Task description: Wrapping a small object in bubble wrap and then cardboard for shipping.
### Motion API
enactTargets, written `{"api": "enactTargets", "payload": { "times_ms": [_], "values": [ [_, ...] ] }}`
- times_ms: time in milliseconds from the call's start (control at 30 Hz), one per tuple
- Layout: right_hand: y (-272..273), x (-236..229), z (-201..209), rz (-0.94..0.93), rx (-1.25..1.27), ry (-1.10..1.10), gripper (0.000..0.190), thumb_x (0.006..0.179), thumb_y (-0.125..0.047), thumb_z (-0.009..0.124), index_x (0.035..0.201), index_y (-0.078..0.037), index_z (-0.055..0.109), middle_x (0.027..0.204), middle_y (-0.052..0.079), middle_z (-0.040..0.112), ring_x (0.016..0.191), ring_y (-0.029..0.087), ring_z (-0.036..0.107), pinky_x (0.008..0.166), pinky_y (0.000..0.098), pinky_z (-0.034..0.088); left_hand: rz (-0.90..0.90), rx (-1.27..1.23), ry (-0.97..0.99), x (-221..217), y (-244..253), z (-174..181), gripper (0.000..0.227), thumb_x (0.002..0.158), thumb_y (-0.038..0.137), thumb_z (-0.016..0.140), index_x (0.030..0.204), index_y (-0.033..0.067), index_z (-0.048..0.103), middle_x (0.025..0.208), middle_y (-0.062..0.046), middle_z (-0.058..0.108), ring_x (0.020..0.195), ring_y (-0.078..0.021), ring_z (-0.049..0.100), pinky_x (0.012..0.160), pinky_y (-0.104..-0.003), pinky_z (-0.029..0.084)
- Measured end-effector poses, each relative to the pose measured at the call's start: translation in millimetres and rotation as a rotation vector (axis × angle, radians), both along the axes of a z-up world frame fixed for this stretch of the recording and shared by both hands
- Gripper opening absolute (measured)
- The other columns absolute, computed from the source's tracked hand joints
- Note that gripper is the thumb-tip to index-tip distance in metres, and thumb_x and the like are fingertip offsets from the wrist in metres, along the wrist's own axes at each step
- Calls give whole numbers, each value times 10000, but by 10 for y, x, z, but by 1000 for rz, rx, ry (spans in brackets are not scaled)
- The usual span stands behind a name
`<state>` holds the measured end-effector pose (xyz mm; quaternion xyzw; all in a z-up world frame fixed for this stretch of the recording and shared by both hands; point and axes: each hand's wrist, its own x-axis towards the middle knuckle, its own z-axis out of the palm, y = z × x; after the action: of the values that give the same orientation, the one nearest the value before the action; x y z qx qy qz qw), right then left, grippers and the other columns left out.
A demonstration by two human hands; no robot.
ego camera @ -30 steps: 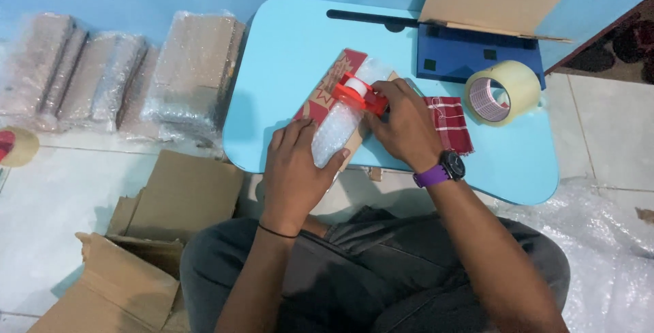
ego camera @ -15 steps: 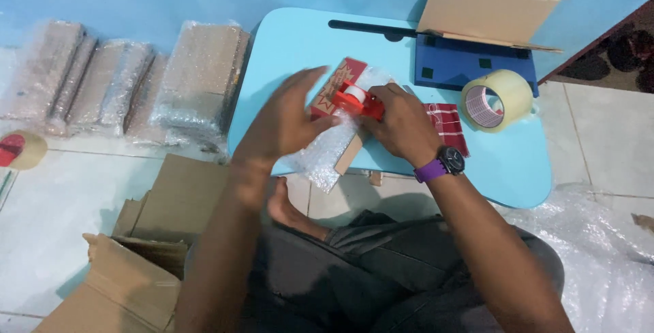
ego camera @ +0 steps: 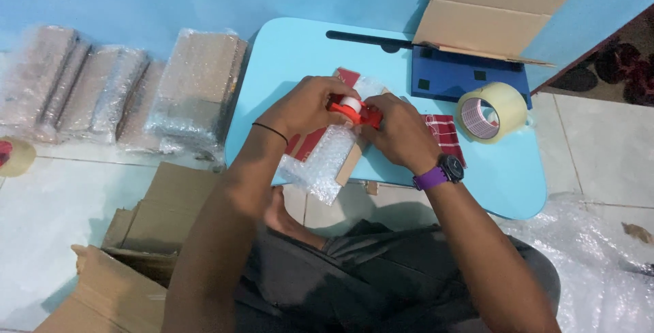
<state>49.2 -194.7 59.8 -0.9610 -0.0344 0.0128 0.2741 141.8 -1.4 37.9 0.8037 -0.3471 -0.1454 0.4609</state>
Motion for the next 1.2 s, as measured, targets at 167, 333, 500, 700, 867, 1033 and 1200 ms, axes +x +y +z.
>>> {"api": "enactTargets", "payload": {
  "times_ms": [167,333,500,700,867,1033,1200],
  "values": [
    [-50,11,59,-19,55,41,529,882,-142,771,1355,34,610,1215,261,667,1169,469,627,941,523,542,26,-12,48,-3,-14,-55,473,810,66,877,1257,43,723,1292,-213,696,1301,-447,579,1127,-495,449],
    [-147,92,233,-35,243,207,399,996,-306,587,1235,2,672,1231,251,672,1181,449,631,980,558,492,22,-52,98,-9,-6,-101,478,830,37,852,1281,5,697,1308,-244,677,1313,-454,565,1145,-523,427],
    [-48,180,445,-98,99,352,462,984,-336,548,1159,48,736,1239,294,658,1109,465,656,880,538,509,13,-56,72,2,-7,-120,471,836,20,838,1284,-2,695,1283,-242,686,1303,-453,578,1115,-519,445],
    [-325,532,146,-14,38,452,421,987,-339,563,1148,-3,758,836,187,643,591,220,492,538,325,371,17,-59,96,-16,-4,-76,482,823,20,852,1280,-2,700,1298,-265,674,1298,-480,568,1129,-530,427],
    [-382,448,322,6,170,415,314,1016,-249,527,1044,-20,740,690,119,561,471,159,366,432,301,310,42,-37,103,-38,-10,-23,490,816,29,853,1283,20,705,1286,-229,698,1280,-441,604,1117,-519,443],
    [-308,197,704,42,256,372,249,972,-141,521,939,1,722,678,82,512,533,141,358,489,297,324,23,-36,103,-42,-6,-37,483,826,13,843,1284,-9,693,1288,-262,680,1294,-462,586,1116,-520,445],
    [-502,68,550,-32,290,412,214,977,-145,592,938,25,716,745,110,604,598,167,461,551,308,359,44,-54,148,-65,6,8,482,822,33,854,1277,5,699,1313,-273,667,1294,-477,576,1124,-541,436]
  ]
}}
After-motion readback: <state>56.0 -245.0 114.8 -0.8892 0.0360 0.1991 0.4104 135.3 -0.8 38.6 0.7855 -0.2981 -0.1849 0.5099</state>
